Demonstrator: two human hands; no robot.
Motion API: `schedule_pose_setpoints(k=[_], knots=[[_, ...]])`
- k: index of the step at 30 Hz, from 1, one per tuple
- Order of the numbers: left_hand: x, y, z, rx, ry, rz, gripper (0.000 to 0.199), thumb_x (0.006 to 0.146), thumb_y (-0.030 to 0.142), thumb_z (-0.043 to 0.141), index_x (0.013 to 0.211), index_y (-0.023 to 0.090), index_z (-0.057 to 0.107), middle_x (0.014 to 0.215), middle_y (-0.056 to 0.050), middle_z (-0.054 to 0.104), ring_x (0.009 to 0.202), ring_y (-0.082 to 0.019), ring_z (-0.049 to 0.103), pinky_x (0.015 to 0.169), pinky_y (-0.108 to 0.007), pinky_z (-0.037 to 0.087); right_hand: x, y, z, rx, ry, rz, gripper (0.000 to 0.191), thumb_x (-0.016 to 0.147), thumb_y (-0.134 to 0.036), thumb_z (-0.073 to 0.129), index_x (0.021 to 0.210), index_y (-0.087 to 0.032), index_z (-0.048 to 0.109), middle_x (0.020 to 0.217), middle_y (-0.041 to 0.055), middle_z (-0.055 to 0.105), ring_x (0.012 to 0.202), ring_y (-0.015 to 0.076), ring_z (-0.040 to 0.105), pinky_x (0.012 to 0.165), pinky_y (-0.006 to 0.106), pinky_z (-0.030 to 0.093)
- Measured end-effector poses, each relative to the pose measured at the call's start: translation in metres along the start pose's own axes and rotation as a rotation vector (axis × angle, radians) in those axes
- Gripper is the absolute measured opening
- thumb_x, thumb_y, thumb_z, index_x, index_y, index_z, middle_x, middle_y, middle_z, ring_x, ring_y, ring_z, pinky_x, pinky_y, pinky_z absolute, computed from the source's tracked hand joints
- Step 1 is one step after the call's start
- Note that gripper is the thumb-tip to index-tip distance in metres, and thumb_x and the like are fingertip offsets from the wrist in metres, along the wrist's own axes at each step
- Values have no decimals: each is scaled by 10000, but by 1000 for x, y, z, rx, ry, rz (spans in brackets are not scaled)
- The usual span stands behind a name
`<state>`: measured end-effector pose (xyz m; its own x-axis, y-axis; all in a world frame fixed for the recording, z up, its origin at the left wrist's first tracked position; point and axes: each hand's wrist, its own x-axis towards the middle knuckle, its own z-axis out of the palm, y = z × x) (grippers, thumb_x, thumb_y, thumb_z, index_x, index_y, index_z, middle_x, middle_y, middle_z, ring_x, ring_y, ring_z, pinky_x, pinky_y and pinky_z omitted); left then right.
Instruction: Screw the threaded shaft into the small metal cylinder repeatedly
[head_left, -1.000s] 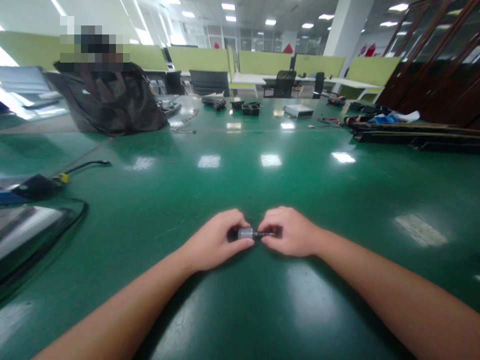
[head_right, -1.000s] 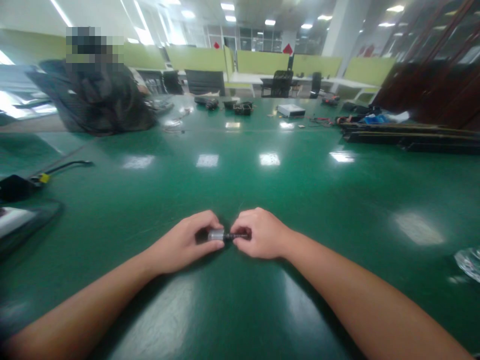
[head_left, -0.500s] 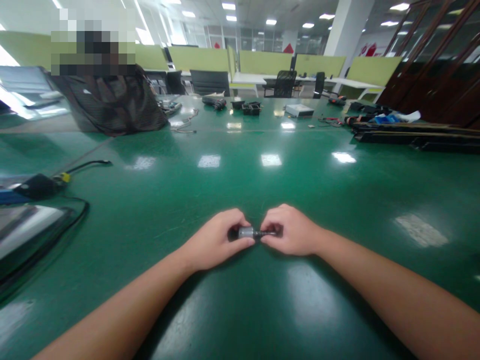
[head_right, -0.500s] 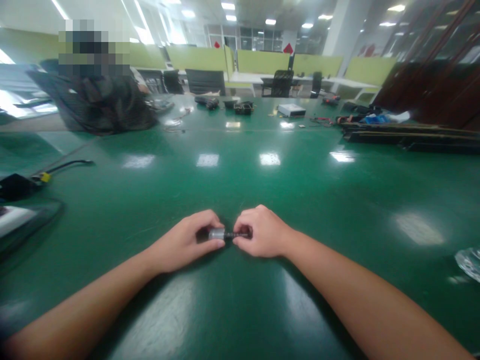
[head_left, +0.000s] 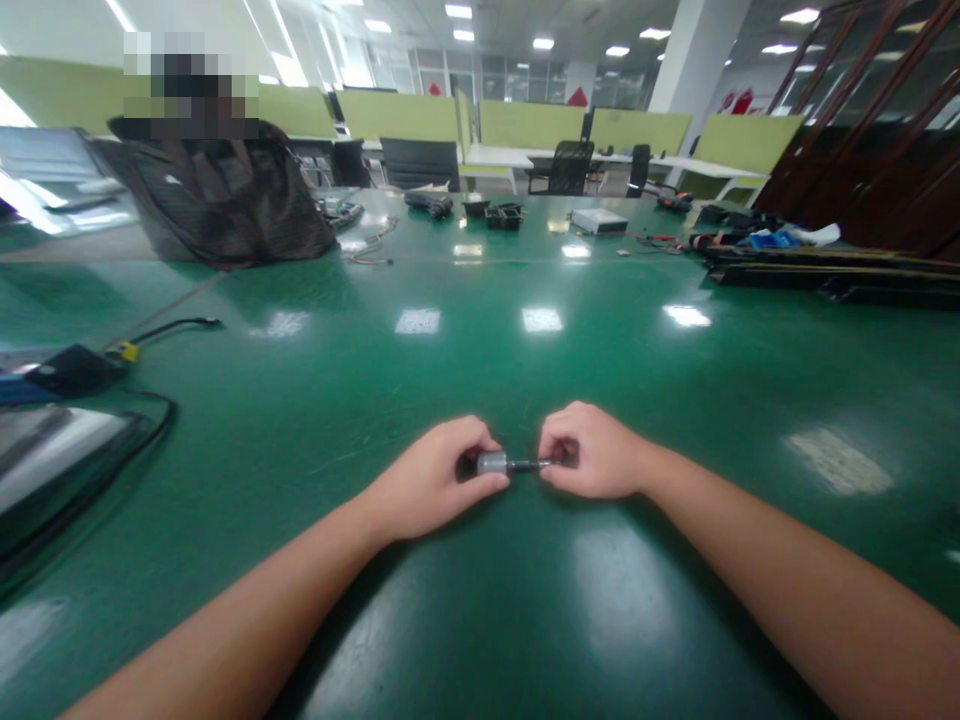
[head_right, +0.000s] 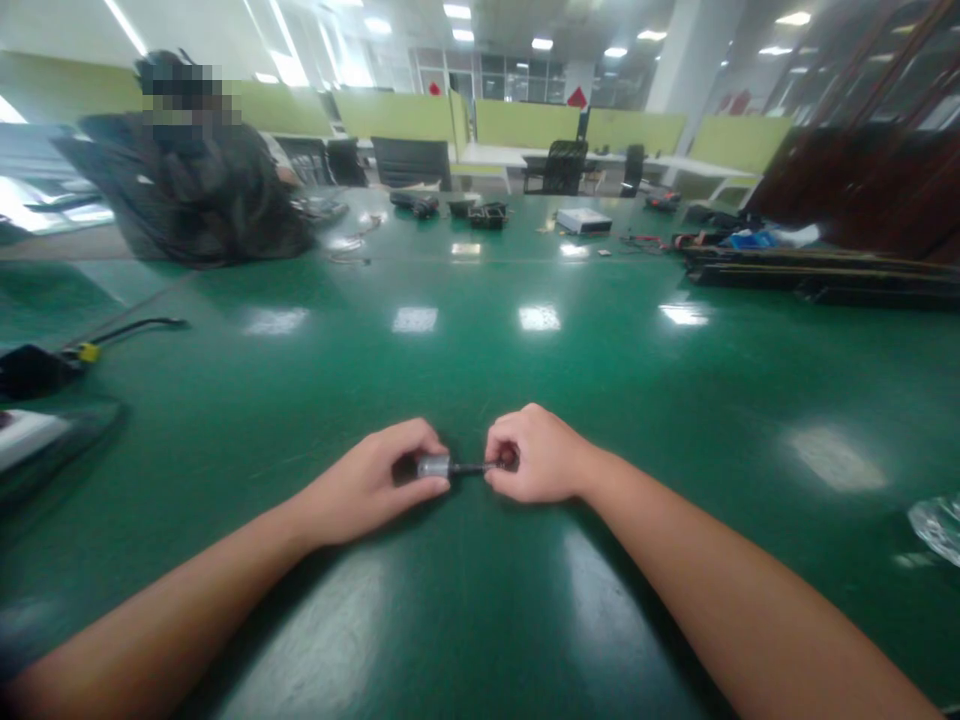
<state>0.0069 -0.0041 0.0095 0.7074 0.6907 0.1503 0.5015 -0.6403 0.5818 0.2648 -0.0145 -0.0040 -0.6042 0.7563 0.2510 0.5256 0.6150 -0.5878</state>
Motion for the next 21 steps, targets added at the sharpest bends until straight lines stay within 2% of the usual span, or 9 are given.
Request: schedule_pose_setpoints(k=[6,10,15,18,21], knots=[[0,1,0,-19,-3,-7,213,890,394,673,924,189,627,884,-20,640,780,-179,595,709,-286,444,-6,5,-9,-14,-51,79,55,664,-130,679,690,-172,655,624,-32,611,556,104,546,575,225,411],[0,3,-1,-24,-1,0,208,893,391,670,924,189,631,884,-18,641,784,-177,598,718,-289,446,-7,7,-10,-4,-57,71,57,676,-131,679,708,-174,661,634,-31,618,575,107,560,601,228,427],[-1,3,-1,-14,9,-8,216,885,400,670,912,189,631,880,-24,645,780,-180,595,703,-285,449,-3,-1,0,-19,2,34,38,731,-177,723,749,-174,689,684,-19,655,624,117,584,685,254,440],[0,1,1,-11,14,-1,204,860,371,694,933,190,632,891,-26,645,792,-183,599,712,-288,454,0,-10,10,-40,40,-22,81,803,-241,726,863,-185,724,782,6,695,707,139,607,724,273,432],[2,0,3,-13,19,0,216,817,315,731,966,194,630,912,-24,647,810,-183,605,725,-290,460,3,-14,16,-43,43,-53,119,832,-225,716,944,-191,731,846,18,709,771,153,620,755,282,429]])
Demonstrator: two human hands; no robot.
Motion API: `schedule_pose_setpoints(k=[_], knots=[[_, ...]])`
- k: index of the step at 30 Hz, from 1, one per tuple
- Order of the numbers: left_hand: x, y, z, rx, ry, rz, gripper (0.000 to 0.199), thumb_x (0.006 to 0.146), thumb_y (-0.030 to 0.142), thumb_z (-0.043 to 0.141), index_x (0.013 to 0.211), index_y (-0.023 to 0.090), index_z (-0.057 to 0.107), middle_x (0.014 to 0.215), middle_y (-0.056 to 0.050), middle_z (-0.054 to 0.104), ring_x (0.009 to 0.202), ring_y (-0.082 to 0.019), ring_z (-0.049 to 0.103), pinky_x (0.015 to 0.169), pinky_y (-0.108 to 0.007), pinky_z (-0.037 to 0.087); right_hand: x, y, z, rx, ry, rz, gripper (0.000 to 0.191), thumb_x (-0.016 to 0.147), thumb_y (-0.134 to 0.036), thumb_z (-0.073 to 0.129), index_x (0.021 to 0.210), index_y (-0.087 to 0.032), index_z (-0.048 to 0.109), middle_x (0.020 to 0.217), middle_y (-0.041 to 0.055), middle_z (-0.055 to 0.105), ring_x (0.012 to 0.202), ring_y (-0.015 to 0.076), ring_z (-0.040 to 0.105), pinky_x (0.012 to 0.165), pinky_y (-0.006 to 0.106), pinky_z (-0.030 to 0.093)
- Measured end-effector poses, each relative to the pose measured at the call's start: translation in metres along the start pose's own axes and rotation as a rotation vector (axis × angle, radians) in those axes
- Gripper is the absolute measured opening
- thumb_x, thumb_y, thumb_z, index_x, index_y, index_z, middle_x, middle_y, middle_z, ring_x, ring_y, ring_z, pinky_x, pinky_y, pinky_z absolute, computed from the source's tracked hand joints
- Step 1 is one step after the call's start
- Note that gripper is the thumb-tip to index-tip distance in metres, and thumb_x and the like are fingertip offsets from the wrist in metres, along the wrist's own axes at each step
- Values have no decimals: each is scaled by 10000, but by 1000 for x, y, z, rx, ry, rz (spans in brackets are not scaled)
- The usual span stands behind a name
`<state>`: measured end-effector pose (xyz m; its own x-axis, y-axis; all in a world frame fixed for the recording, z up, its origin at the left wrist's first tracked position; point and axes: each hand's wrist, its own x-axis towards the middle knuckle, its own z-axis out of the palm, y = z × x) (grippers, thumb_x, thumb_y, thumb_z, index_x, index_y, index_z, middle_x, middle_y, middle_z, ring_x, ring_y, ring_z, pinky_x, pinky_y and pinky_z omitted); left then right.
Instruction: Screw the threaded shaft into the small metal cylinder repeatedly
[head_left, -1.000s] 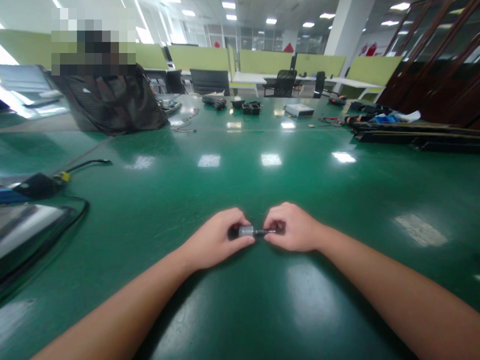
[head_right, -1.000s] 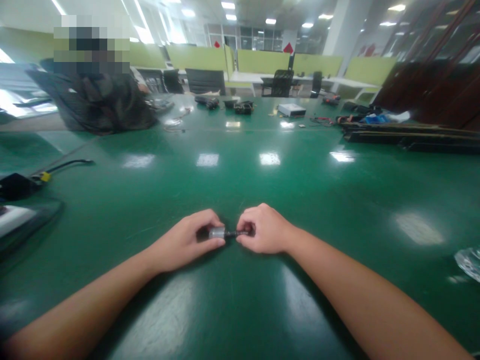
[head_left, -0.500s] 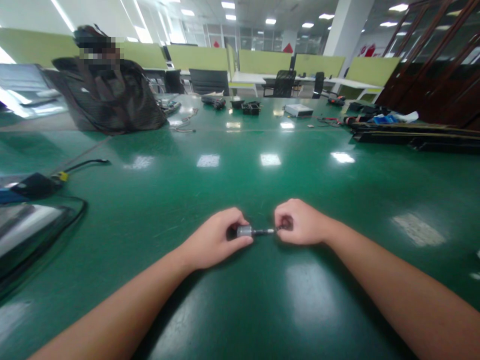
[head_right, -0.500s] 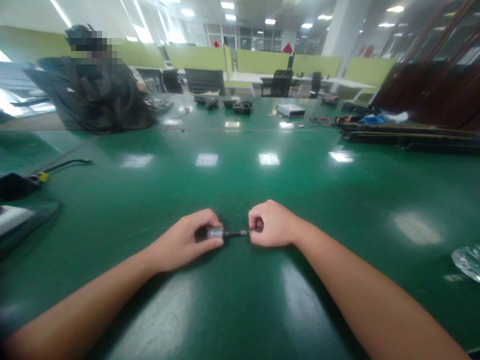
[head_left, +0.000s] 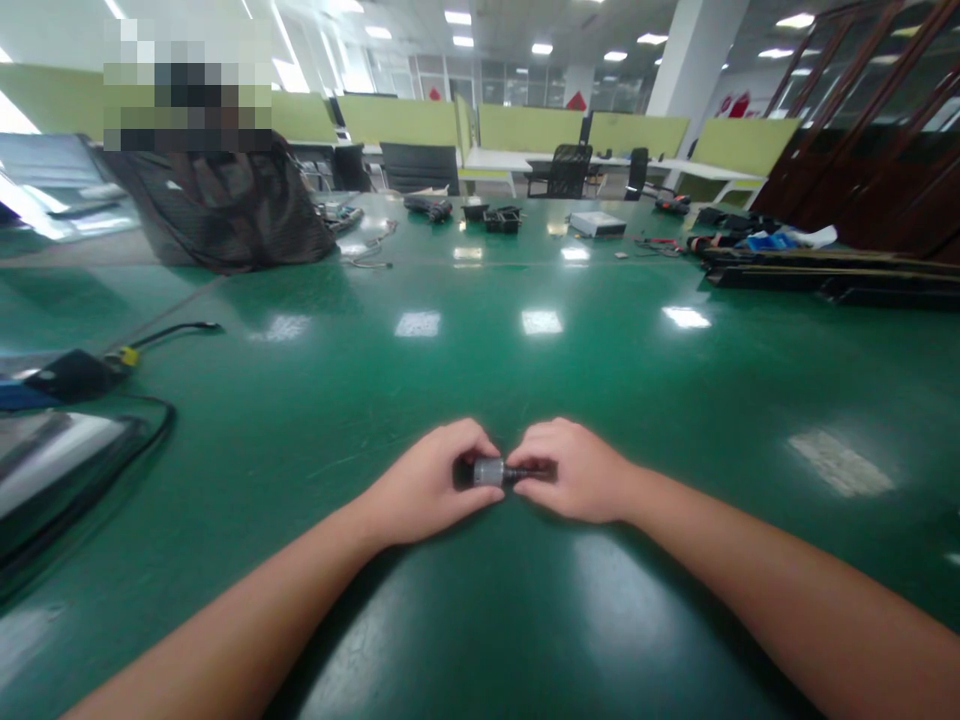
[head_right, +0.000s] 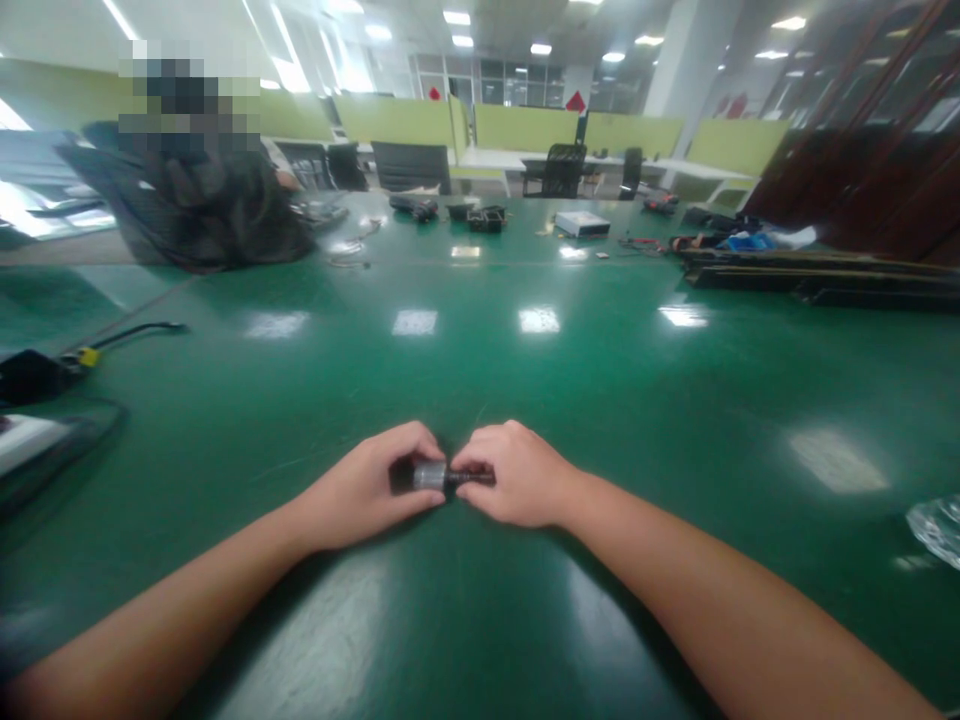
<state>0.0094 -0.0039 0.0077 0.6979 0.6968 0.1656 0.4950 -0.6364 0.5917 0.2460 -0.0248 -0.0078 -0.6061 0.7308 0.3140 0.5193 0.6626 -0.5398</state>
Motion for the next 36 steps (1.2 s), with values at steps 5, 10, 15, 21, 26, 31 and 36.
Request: schedule_pose_setpoints(k=[5,10,15,21,26,31,36], knots=[[3,1,0,-9,-6,-4,244,846,390,710,975,196,640,908,-27,658,809,-185,608,725,-291,468,0,5,0,2,3,21,133,840,-207,706,970,-200,733,858,14,712,776,153,623,760,283,425],[4,3,-1,-10,-14,-11,204,885,382,660,960,194,647,893,-27,668,796,-180,614,723,-289,472,-1,4,-1,-6,5,6,133,842,-216,706,973,-202,724,876,14,716,800,157,634,787,293,421],[3,2,0,-1,-7,3,207,852,363,701,969,199,656,907,-27,675,819,-188,624,739,-294,473,0,2,0,-6,-1,-6,135,836,-229,710,968,-198,721,869,14,717,808,164,634,784,298,417],[2,2,1,-1,-7,-11,228,849,380,716,975,199,654,915,-24,675,826,-190,625,751,-304,469,-1,3,0,-13,-10,-19,147,852,-249,701,990,-201,719,905,17,723,853,174,646,801,307,416],[2,4,-1,-10,-3,-17,201,859,366,706,951,196,652,893,-18,668,811,-188,621,737,-301,461,0,2,-1,-7,-11,-16,127,859,-248,695,974,-199,720,877,14,712,815,161,634,789,298,416],[1,5,-3,-7,-9,-4,202,867,370,700,947,193,647,887,-17,660,809,-187,616,739,-302,453,1,-1,-1,1,-2,12,91,838,-231,701,920,-194,715,811,-2,680,751,146,605,757,288,407],[0,4,-4,-3,-17,-14,202,865,366,704,952,193,647,895,-14,656,811,-182,611,740,-299,450,1,-1,-1,10,-3,9,83,820,-212,699,898,-187,708,786,-7,670,731,142,599,737,279,405]])
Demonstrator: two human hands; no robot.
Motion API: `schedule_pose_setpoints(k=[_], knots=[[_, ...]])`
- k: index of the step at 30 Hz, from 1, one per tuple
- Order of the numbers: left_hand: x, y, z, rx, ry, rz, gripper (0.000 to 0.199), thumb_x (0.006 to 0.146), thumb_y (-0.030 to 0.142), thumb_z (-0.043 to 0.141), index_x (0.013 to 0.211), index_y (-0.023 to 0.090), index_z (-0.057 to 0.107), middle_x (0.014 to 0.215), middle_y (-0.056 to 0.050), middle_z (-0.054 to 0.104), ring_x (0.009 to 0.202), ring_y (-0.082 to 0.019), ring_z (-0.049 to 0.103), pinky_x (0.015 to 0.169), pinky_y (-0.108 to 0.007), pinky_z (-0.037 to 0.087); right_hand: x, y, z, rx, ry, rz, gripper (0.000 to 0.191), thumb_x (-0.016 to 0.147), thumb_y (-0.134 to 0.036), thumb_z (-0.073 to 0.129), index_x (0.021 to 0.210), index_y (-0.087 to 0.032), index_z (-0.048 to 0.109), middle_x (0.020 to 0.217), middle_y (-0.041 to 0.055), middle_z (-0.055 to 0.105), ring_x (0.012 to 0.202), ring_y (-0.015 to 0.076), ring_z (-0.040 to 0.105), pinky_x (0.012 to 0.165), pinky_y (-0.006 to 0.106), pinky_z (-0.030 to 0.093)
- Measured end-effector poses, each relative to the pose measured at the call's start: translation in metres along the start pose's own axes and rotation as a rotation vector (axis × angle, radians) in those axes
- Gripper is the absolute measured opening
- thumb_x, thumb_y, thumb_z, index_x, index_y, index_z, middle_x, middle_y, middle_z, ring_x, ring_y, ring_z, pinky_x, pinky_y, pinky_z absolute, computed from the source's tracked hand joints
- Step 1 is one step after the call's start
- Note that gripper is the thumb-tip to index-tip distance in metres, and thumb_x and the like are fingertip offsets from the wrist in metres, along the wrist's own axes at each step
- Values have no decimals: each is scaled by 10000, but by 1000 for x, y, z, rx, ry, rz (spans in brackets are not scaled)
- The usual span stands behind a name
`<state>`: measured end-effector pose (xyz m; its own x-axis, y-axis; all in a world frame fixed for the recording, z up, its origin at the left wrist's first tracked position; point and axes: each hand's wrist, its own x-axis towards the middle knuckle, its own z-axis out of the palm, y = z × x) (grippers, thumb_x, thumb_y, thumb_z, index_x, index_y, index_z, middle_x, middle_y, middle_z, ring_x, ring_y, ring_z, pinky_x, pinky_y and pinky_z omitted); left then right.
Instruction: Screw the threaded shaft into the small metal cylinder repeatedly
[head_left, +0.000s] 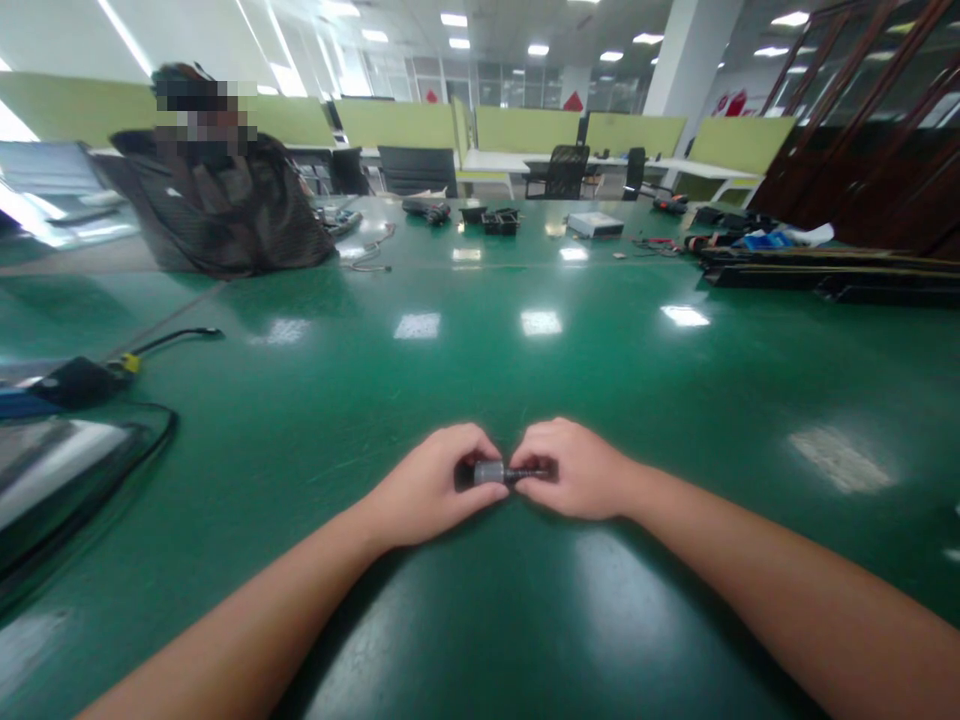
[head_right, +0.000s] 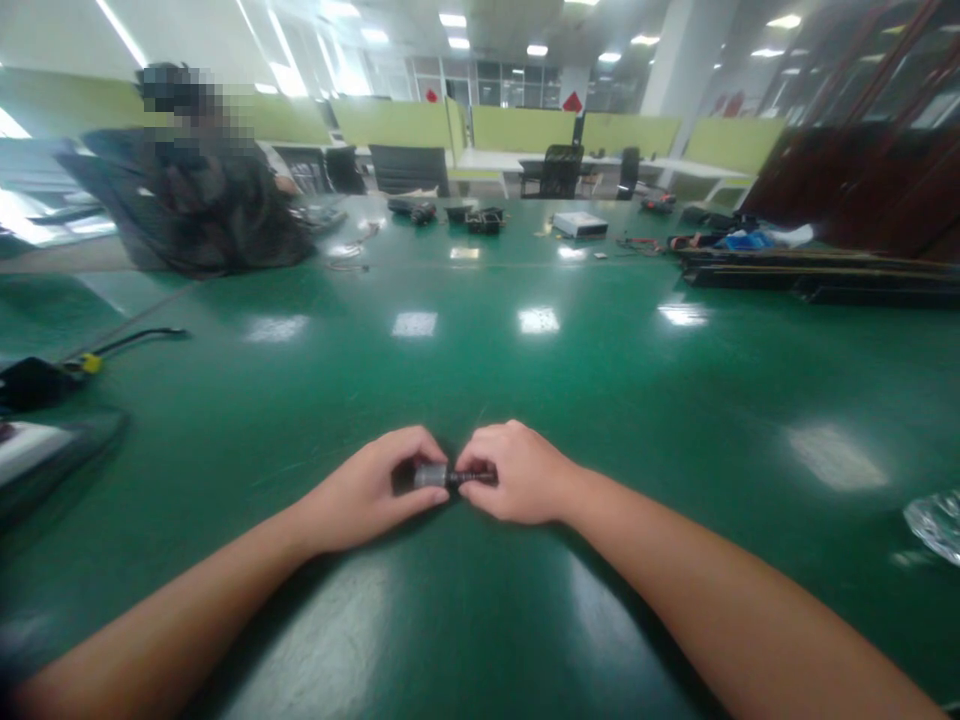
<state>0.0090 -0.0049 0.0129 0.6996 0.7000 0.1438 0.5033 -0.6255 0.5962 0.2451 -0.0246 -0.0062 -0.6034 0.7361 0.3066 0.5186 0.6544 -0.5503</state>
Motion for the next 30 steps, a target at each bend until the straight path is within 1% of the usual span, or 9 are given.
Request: schedule_pose_setpoints(k=[11,15,21,30], knots=[[-1,-2,1,14,3,14,214,871,376,702,981,202,643,924,-16,660,829,-186,614,755,-305,455,-2,3,-2,-35,19,-44,96,763,-185,709,859,-182,697,771,-6,683,745,157,613,759,297,407],[-1,-2,2,16,2,17,216,868,374,708,981,202,642,922,-14,660,829,-184,615,752,-301,456,-2,2,-4,-32,15,-39,93,754,-179,714,846,-179,696,756,-7,682,739,156,618,764,294,420],[-1,-2,2,24,3,30,212,879,380,693,978,201,638,922,-16,660,826,-184,614,753,-301,456,-3,4,-3,-46,30,-23,108,779,-266,750,826,-184,698,763,-9,694,725,148,624,772,296,418],[-1,-1,0,33,7,28,222,867,385,707,969,199,641,906,-13,659,811,-182,614,745,-303,455,-2,3,-6,-38,18,11,82,759,-239,739,765,-178,683,715,-10,681,691,144,614,730,280,419]])
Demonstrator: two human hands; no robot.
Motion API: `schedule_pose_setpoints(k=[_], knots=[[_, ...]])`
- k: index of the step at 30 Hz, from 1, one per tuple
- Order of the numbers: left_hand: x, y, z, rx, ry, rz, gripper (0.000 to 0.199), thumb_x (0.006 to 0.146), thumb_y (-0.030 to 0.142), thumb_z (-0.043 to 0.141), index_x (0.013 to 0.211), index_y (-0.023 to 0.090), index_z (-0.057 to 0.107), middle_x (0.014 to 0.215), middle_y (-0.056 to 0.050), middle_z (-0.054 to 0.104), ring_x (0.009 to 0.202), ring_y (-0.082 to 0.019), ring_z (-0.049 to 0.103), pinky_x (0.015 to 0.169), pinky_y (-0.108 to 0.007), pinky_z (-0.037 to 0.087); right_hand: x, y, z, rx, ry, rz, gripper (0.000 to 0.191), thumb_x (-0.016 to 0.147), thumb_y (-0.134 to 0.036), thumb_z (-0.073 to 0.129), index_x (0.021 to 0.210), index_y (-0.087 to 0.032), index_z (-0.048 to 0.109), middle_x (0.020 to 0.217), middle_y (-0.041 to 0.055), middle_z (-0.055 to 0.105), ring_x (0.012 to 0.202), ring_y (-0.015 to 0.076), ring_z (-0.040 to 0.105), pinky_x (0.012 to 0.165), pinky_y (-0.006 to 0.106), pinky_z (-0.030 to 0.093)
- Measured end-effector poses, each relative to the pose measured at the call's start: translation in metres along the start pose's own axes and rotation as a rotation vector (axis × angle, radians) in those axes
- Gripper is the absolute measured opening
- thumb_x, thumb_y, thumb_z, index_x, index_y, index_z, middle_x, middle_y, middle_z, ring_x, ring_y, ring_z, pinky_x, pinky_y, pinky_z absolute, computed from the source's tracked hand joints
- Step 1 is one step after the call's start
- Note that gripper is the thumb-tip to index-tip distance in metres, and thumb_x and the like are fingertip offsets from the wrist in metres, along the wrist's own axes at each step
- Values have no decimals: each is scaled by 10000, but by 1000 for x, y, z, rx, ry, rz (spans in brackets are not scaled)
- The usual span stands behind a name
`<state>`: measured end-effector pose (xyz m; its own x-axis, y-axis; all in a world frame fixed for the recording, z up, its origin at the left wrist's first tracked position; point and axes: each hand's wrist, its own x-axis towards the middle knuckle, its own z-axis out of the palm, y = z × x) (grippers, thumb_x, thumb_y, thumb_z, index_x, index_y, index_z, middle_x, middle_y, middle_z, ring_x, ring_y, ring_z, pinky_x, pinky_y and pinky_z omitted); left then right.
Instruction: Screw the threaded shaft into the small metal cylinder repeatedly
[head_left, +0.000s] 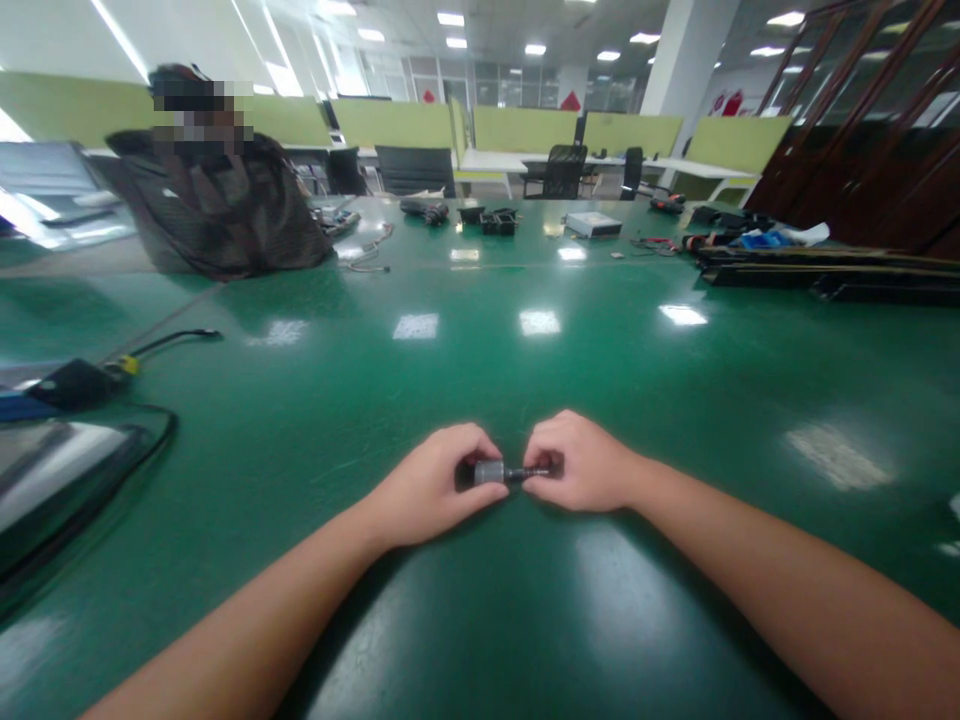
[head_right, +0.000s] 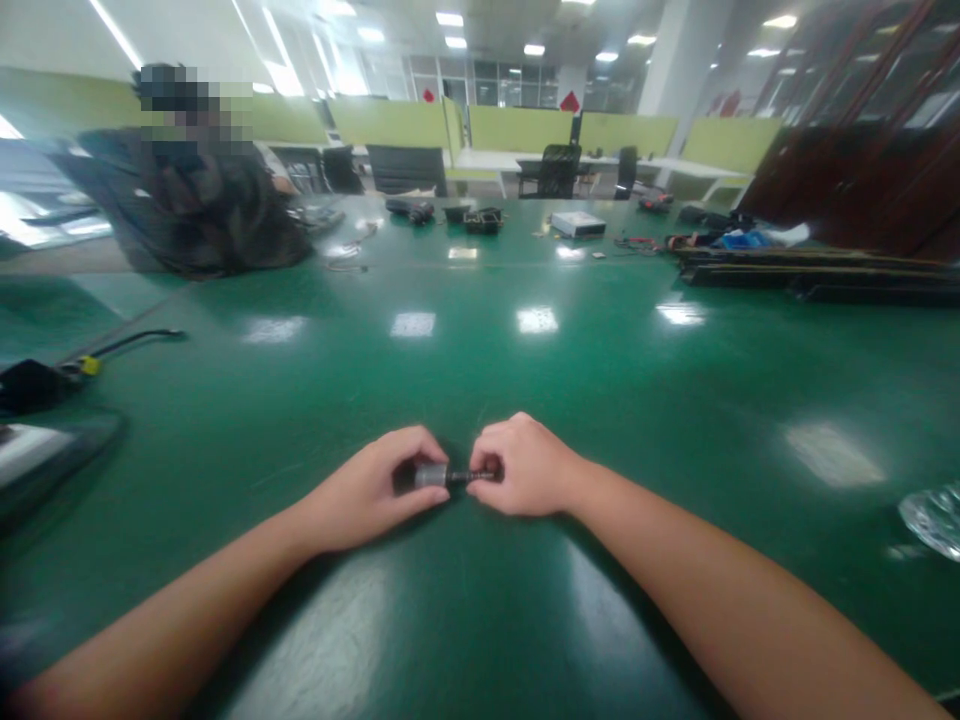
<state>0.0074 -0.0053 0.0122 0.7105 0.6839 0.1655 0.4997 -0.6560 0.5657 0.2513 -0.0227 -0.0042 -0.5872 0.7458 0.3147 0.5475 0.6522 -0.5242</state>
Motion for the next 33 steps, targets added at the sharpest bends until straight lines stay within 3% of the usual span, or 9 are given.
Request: schedule_pose_setpoints(k=[11,21,33], knots=[[0,1,0,-4,-2,-16,234,865,409,701,966,205,645,912,-22,663,815,-189,612,742,-305,464,-2,3,-5,9,-30,-13,97,732,-222,741,731,-177,655,693,-17,664,657,129,594,714,270,430],[1,2,0,-16,0,-26,239,871,412,695,953,199,624,938,-36,662,843,-200,618,771,-321,474,-10,32,-30,142,-119,100,77,686,-164,711,692,-170,634,630,-35,607,554,100,536,552,211,399],[3,2,2,-1,1,-35,238,865,406,697,933,192,617,918,-29,657,813,-191,616,742,-307,467,-4,19,-16,82,-86,45,91,718,-208,758,716,-170,675,666,-26,650,629,114,590,705,252,441]])
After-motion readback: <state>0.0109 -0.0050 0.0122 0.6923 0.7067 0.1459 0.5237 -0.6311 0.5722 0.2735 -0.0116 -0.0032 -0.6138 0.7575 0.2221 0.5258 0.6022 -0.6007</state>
